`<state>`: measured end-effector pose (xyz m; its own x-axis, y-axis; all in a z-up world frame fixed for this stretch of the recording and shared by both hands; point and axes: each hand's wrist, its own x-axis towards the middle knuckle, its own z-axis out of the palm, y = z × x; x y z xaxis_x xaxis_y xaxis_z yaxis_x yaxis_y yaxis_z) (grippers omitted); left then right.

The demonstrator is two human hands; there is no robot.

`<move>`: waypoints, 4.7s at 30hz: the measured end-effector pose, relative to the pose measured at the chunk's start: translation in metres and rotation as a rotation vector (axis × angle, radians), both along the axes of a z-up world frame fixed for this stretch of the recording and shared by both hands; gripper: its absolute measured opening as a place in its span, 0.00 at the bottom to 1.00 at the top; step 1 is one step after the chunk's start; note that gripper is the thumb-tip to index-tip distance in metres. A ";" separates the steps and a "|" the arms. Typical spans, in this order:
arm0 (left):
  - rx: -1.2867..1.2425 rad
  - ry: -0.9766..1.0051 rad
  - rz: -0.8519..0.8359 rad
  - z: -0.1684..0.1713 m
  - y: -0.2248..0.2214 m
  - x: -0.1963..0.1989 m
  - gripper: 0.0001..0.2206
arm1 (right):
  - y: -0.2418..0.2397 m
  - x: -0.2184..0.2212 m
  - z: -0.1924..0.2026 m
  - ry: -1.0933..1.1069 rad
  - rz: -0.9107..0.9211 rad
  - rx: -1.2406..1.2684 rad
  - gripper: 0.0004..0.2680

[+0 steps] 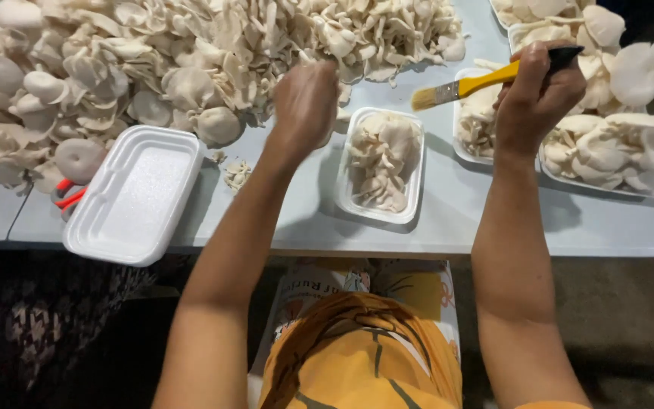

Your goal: Cleaning oyster mushrooms with a brush and packing them into foam trays for distribution.

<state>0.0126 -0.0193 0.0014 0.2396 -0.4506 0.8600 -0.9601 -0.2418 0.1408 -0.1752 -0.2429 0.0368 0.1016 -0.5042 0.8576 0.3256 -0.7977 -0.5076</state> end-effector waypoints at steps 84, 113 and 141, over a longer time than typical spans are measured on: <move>0.035 0.044 0.115 -0.031 0.030 -0.177 0.08 | -0.005 -0.005 0.002 -0.032 0.055 0.055 0.12; 0.114 0.383 0.055 -0.032 0.070 -0.174 0.14 | -0.004 -0.006 0.002 0.002 0.063 0.081 0.13; 0.098 0.935 -0.047 0.022 -0.183 0.163 0.21 | 0.003 -0.008 0.012 -0.038 -0.020 0.314 0.12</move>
<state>0.1752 -0.2026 0.0232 0.7935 -0.5374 0.2856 -0.4770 -0.2577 0.8403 -0.1831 -0.2398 0.0491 0.0601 -0.7466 0.6625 0.3348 -0.6102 -0.7180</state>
